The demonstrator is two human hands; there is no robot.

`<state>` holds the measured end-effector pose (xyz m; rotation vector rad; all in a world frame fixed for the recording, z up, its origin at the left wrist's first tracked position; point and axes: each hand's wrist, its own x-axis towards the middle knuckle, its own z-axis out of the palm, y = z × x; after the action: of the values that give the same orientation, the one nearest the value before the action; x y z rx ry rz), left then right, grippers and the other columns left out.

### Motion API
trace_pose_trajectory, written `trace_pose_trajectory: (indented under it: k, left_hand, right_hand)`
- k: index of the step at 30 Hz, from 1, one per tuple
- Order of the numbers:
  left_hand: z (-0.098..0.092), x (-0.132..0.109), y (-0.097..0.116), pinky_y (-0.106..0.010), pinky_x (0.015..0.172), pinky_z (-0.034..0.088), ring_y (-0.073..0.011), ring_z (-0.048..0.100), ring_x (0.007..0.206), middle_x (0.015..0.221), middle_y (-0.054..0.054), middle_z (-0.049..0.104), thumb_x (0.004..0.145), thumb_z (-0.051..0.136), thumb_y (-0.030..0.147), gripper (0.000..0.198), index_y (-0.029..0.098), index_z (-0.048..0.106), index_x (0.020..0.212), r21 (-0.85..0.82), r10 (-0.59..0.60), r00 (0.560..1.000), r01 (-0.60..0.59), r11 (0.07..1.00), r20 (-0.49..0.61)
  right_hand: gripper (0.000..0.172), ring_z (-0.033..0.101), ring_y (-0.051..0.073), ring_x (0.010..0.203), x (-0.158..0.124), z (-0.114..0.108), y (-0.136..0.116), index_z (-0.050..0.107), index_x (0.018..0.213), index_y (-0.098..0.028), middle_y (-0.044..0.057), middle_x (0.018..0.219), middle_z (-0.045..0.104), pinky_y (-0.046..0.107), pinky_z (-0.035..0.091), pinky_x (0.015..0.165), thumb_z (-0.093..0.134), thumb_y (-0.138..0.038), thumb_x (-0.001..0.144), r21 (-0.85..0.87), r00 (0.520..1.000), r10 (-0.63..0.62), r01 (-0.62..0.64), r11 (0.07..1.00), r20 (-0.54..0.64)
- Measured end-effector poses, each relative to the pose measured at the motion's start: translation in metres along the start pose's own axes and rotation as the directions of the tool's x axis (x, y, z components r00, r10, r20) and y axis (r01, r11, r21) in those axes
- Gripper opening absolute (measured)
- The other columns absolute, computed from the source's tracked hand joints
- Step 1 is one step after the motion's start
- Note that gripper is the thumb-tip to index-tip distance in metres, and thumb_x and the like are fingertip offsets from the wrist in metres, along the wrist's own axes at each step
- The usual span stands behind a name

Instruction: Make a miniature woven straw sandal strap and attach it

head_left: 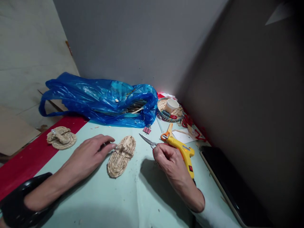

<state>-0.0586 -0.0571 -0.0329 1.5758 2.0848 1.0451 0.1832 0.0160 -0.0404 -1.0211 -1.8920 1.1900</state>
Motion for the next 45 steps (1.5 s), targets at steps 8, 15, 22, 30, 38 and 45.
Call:
trace_pose_trajectory:
  k: [8, 15, 22, 30, 38, 45]
  left_hand:
    - [-0.014, -0.002, 0.009, -0.028, 0.072, 0.051, -0.0245, 0.067, 0.085, 0.094, -0.003, 0.077, 0.083, 0.064, 0.04, 0.019, 0.026, 0.076, 0.085, -0.142, -0.065, 0.986, 0.043, 0.989, -0.152]
    - [-0.014, -0.014, -0.003, -0.027, 0.045, 0.046, -0.0167, 0.056, 0.045, 0.053, 0.003, 0.062, 0.084, 0.06, 0.044, 0.024, 0.021, 0.066, 0.082, -0.267, -0.119, 0.99, 0.134, 0.954, 0.073]
    - [-0.009, -0.05, -0.016, -0.021, 0.034, 0.032, -0.0096, 0.041, 0.026, 0.044, 0.007, 0.055, 0.092, 0.049, 0.045, 0.032, 0.022, 0.056, 0.072, -0.191, -0.191, 0.947, 0.244, 0.951, 0.259]
    - [-0.017, -0.057, -0.013, -0.023, 0.04, 0.027, -0.0106, 0.037, 0.034, 0.042, 0.006, 0.051, 0.091, 0.046, 0.046, 0.039, 0.023, 0.053, 0.061, -0.086, -0.171, 0.94, 0.204, 0.975, 0.295]
    - [-0.01, -0.034, 0.001, -0.029, 0.057, 0.032, -0.0172, 0.05, 0.052, 0.055, 0.004, 0.057, 0.083, 0.059, 0.044, 0.028, 0.022, 0.062, 0.066, 0.035, -0.129, 0.958, 0.124, 0.992, 0.255]
    - [0.009, -0.019, 0.0, -0.03, 0.062, 0.033, -0.0175, 0.051, 0.06, 0.058, 0.007, 0.054, 0.073, 0.071, 0.021, 0.011, 0.02, 0.062, 0.078, 0.012, -0.12, 0.959, 0.121, 0.993, 0.256]
  right_hand:
    - [0.035, 0.047, 0.011, 0.056, -0.003, -0.005, -0.004, 0.06, 0.075, -0.018, 0.0, 0.068, 0.063, 0.026, 0.033, 0.053, 0.047, -0.041, 0.099, 0.119, 0.997, -0.045, 0.037, 0.992, 0.069]
    - [0.023, 0.053, 0.012, 0.062, 0.001, -0.007, 0.004, 0.067, 0.087, -0.018, 0.002, 0.08, 0.071, 0.025, 0.039, 0.058, 0.052, -0.033, 0.097, 0.028, 0.988, -0.124, 0.122, 0.992, 0.089]
    - [0.021, 0.046, 0.013, 0.063, -0.004, -0.003, -0.008, 0.05, 0.072, -0.02, -0.003, 0.067, 0.052, 0.027, 0.032, 0.062, 0.049, -0.027, 0.092, -0.135, 0.988, -0.133, 0.143, 0.981, 0.081]
    - [0.03, 0.025, 0.012, 0.052, -0.008, 0.018, 0.002, 0.028, 0.063, -0.022, -0.006, 0.055, 0.029, 0.03, 0.016, 0.055, 0.043, -0.017, 0.089, -0.32, 0.971, -0.156, 0.209, 0.924, 0.183]
    - [0.017, 0.049, 0.014, 0.069, -0.011, 0.014, 0.0, 0.051, 0.078, -0.019, 0.001, 0.076, 0.059, 0.025, 0.032, 0.064, 0.048, -0.008, 0.091, -0.389, 0.895, -0.208, 0.368, 0.845, 0.394]
    - [0.027, 0.059, 0.017, 0.075, -0.019, 0.012, -0.003, 0.058, 0.092, -0.016, 0.006, 0.085, 0.066, 0.025, 0.043, 0.068, 0.043, 0.006, 0.084, -0.505, 0.892, -0.153, 0.374, 0.778, 0.425]
